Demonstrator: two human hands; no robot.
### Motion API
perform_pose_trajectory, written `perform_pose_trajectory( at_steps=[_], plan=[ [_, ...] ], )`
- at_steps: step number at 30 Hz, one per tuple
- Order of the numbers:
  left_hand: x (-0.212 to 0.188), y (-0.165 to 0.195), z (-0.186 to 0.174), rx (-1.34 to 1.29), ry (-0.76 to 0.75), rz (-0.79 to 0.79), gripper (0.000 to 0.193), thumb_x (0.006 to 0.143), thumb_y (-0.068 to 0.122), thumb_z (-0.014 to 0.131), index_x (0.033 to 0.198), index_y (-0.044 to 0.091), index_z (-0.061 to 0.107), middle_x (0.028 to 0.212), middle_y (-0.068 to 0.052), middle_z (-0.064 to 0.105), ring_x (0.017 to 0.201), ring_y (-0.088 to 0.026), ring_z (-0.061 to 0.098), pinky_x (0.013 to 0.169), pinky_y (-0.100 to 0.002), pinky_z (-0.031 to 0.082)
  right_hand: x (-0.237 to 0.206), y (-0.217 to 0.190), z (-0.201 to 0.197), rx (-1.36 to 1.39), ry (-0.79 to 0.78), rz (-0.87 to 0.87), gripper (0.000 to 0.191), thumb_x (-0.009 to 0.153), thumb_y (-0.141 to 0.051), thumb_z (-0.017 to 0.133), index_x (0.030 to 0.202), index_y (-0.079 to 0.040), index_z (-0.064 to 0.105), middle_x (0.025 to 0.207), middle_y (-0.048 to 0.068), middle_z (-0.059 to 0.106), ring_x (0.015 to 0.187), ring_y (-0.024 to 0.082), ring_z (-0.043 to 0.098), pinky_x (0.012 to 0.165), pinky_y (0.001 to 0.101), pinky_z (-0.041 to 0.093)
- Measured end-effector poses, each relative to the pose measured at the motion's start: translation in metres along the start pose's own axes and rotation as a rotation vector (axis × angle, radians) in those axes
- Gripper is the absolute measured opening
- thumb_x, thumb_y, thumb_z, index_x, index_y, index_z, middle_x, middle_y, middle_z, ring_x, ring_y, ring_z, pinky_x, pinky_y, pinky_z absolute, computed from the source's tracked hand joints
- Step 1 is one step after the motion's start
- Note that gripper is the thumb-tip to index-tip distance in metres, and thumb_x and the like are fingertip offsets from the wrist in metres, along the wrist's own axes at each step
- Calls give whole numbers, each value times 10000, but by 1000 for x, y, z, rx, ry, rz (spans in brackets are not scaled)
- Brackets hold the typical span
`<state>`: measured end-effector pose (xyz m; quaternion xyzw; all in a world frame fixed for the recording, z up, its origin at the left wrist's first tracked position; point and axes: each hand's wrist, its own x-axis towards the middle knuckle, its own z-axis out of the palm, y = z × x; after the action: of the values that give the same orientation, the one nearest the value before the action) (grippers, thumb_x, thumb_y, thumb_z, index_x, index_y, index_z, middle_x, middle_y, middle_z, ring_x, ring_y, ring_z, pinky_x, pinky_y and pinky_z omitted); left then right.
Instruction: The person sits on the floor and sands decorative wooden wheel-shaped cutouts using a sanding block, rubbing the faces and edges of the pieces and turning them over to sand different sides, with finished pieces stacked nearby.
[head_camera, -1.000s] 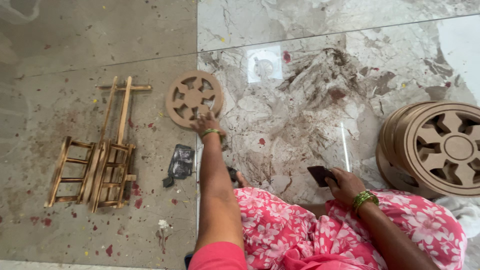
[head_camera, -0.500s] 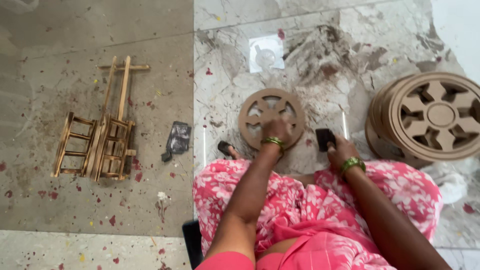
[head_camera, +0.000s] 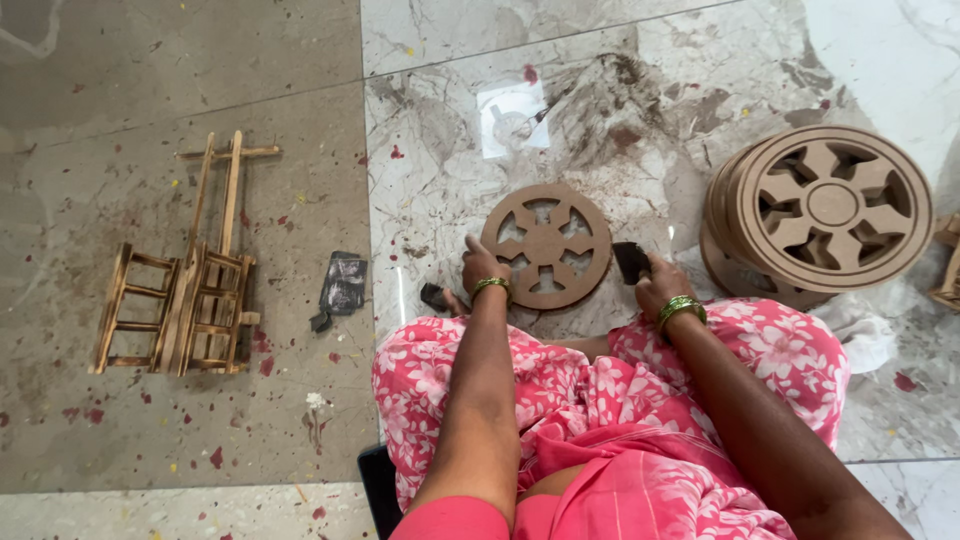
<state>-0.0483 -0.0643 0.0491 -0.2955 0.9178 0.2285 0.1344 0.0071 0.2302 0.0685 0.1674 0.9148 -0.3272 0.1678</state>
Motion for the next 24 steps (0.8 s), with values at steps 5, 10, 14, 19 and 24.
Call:
perform_pose_trajectory(
  at_steps=[5, 10, 14, 19, 24],
  plan=[
    [2, 16, -14, -241, 206, 18, 784, 661, 293, 879, 1307, 115, 471, 1224, -208, 607, 1075, -387, 649, 896, -487, 553, 3, 10, 2, 179, 164, -83, 292, 971, -178, 573, 1225, -74, 672, 1106, 222, 725, 1024, 379, 674, 911, 474, 509],
    [-32, 47, -42, -782, 32, 275, 518, 645, 178, 775, 1102, 46, 571, 998, -161, 738, 860, -292, 760, 739, -399, 635, 11, 15, 5, 944, 180, -221, 235, 1060, -186, 590, 1219, -38, 680, 1091, 41, 730, 939, 128, 648, 811, 291, 533],
    [-84, 58, -69, -710, -47, 657, 411, 693, 165, 743, 1067, 70, 604, 916, -128, 761, 831, -264, 771, 730, -368, 627, 10, 18, -4, 1164, 246, -187, 160, 1055, -130, 656, 1138, -7, 717, 1036, 50, 727, 847, 107, 664, 708, 266, 575],
    [-130, 65, -78, -549, 20, 957, 323, 775, 154, 735, 1072, 90, 626, 906, -164, 733, 843, -326, 739, 742, -410, 599, 3, 16, -20, 1367, 299, -75, 137, 949, -24, 700, 1086, -35, 691, 1010, 46, 724, 825, 132, 704, 707, 287, 629],
    [-150, 65, -68, -500, -6, 1029, 282, 807, 143, 729, 1068, 112, 626, 897, -148, 719, 825, -340, 729, 711, -435, 587, -3, 18, -23, 1495, 342, -123, 189, 938, 14, 680, 1123, -18, 665, 1022, 66, 713, 843, 166, 711, 734, 325, 657]
  ],
)
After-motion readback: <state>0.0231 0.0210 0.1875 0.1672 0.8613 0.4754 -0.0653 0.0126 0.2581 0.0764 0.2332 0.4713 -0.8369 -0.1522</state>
